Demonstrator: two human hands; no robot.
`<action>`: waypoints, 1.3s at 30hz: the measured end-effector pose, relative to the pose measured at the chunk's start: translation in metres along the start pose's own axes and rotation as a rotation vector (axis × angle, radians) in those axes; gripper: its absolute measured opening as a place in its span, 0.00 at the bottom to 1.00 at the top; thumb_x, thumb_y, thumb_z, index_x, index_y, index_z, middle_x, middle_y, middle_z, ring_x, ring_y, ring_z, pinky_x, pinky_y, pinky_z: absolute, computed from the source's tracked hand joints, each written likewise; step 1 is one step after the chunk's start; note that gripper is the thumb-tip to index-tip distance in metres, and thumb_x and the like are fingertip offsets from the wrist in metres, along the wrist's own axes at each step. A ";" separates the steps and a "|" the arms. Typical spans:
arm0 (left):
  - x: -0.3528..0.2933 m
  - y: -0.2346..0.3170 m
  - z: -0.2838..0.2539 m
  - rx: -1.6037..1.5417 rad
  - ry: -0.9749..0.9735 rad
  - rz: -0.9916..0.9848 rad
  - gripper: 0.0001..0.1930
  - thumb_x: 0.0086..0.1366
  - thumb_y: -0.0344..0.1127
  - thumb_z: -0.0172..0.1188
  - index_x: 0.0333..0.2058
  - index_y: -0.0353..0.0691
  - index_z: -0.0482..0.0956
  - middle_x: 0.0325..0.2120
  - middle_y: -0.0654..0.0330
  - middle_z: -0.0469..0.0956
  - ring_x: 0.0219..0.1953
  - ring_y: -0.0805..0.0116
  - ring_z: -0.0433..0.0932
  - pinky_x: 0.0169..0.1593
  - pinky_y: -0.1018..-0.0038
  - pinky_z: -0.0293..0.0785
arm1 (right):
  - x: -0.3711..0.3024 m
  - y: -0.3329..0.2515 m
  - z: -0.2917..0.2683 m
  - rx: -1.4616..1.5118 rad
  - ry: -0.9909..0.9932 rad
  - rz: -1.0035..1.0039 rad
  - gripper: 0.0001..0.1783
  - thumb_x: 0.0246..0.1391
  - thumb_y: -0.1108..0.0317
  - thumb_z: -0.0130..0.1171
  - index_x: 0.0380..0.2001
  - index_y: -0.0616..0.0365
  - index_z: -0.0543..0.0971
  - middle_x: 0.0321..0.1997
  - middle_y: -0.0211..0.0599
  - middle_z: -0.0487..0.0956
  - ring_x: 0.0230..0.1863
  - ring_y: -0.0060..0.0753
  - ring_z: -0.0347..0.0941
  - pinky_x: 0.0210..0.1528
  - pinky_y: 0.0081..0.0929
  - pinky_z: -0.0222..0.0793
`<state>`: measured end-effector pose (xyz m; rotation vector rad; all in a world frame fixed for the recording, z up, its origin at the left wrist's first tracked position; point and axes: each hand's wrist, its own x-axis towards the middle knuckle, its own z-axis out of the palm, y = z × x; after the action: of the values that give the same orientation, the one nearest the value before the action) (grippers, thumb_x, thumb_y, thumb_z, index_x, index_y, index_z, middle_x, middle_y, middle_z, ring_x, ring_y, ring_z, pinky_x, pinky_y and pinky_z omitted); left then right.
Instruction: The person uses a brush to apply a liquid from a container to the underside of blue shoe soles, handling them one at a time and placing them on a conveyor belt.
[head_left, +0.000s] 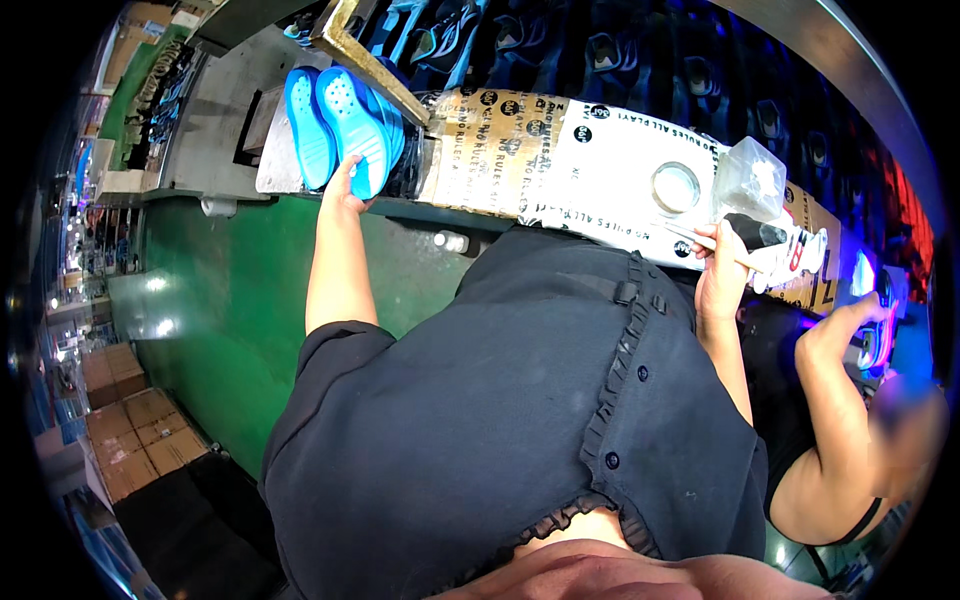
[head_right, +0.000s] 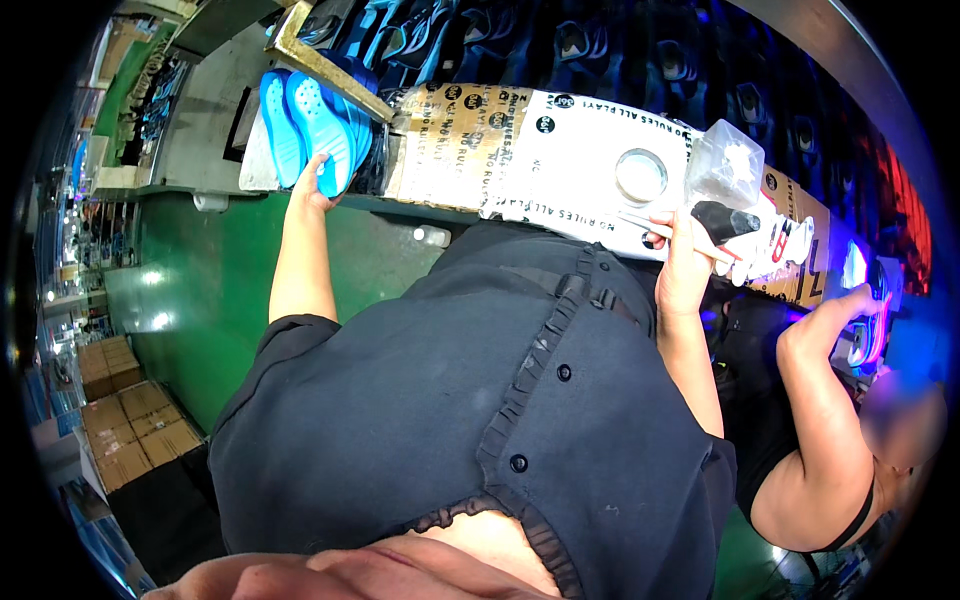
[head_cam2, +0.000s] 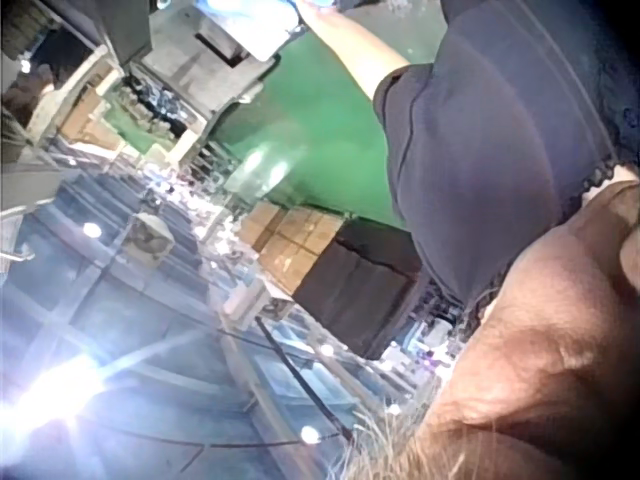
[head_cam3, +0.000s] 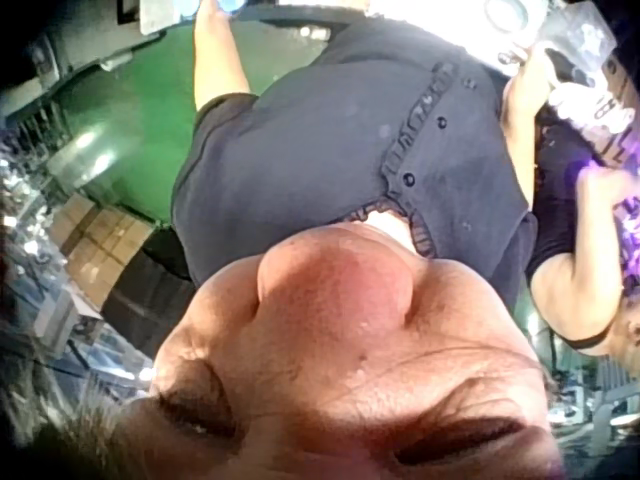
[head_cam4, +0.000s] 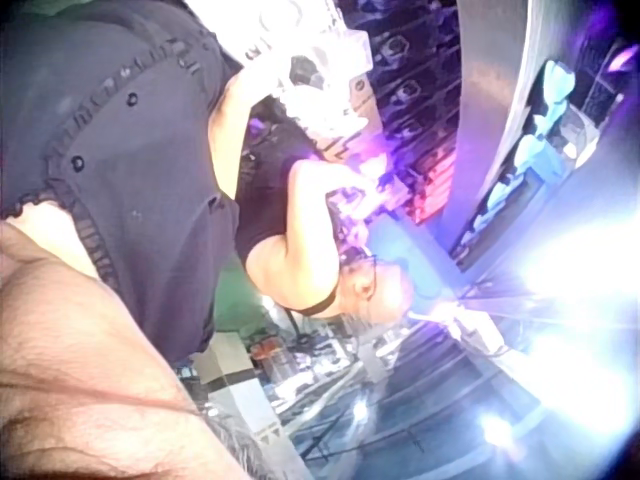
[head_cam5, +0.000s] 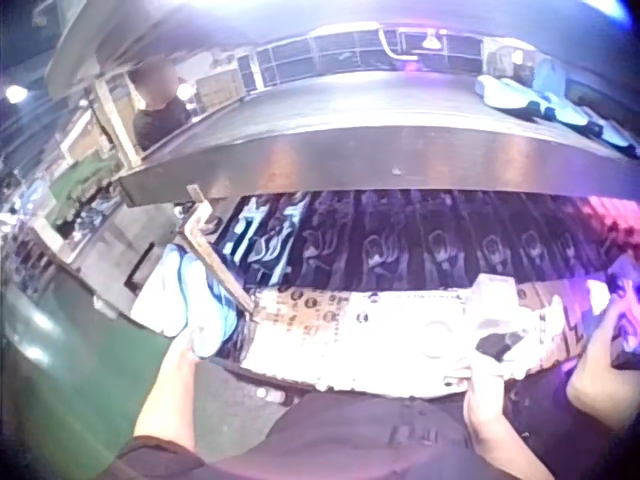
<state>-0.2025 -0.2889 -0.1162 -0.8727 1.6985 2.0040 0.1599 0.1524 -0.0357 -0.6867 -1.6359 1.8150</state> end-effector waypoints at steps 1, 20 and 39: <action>0.006 0.002 0.002 0.008 -0.005 0.000 0.34 0.41 0.44 0.65 0.49 0.43 0.66 0.47 0.54 0.70 0.50 0.52 0.67 0.53 0.44 0.54 | -0.001 0.000 -0.001 0.009 0.021 0.005 0.16 0.60 0.63 0.45 0.28 0.65 0.75 0.27 0.35 0.75 0.25 0.21 0.66 0.30 0.17 0.59; -0.067 0.007 -0.056 0.303 0.025 0.371 0.20 0.59 0.39 0.57 0.47 0.33 0.70 0.40 0.54 0.75 0.41 0.65 0.74 0.45 0.68 0.70 | 0.002 -0.001 0.007 0.033 0.015 0.014 0.16 0.59 0.64 0.46 0.28 0.67 0.75 0.23 0.35 0.73 0.24 0.21 0.65 0.30 0.18 0.60; -0.021 -0.033 -0.004 0.507 0.405 0.958 0.25 0.57 0.47 0.58 0.48 0.35 0.70 0.43 0.49 0.72 0.45 0.59 0.72 0.46 0.69 0.68 | -0.002 0.005 -0.003 -0.014 -0.045 -0.009 0.15 0.60 0.65 0.45 0.32 0.67 0.75 0.30 0.38 0.75 0.27 0.23 0.65 0.32 0.19 0.60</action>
<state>-0.1648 -0.2838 -0.1272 -0.2846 3.0972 1.7325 0.1629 0.1528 -0.0408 -0.6482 -1.6802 1.8265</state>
